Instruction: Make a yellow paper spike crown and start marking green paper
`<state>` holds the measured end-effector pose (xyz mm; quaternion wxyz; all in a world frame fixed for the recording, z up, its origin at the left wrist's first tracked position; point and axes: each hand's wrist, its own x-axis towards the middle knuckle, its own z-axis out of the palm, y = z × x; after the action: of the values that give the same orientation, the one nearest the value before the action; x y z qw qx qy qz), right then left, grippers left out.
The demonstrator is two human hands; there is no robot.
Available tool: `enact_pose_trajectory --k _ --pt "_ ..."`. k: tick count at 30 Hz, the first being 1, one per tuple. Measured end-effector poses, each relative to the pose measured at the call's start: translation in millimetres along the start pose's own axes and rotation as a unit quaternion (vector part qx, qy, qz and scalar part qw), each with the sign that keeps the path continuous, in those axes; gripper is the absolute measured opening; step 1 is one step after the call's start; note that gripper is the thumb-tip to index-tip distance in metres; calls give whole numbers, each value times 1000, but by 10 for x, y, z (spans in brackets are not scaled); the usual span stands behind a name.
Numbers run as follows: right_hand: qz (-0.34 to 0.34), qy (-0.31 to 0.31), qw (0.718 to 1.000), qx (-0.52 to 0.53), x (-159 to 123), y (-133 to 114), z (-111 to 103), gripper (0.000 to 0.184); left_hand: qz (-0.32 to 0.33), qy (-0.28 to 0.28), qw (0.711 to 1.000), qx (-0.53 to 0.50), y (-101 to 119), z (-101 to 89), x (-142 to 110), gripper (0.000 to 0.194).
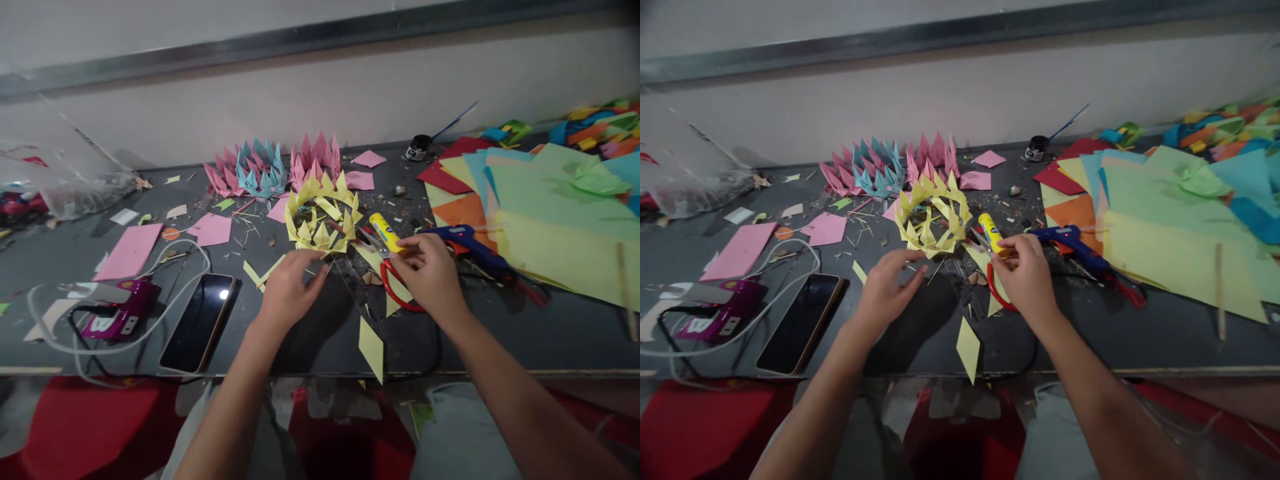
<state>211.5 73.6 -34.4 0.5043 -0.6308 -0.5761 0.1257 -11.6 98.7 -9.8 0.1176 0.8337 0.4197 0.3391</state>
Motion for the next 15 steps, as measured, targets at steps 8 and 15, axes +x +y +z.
enact_pose_trajectory --k 8,15 --pt "-22 -81 990 -112 0 98 86 11 150 -292 944 -38 614 245 -437 75" --pt "-105 -29 974 -200 97 148 -317 15 179 -319 923 125 505 367 -780 52"
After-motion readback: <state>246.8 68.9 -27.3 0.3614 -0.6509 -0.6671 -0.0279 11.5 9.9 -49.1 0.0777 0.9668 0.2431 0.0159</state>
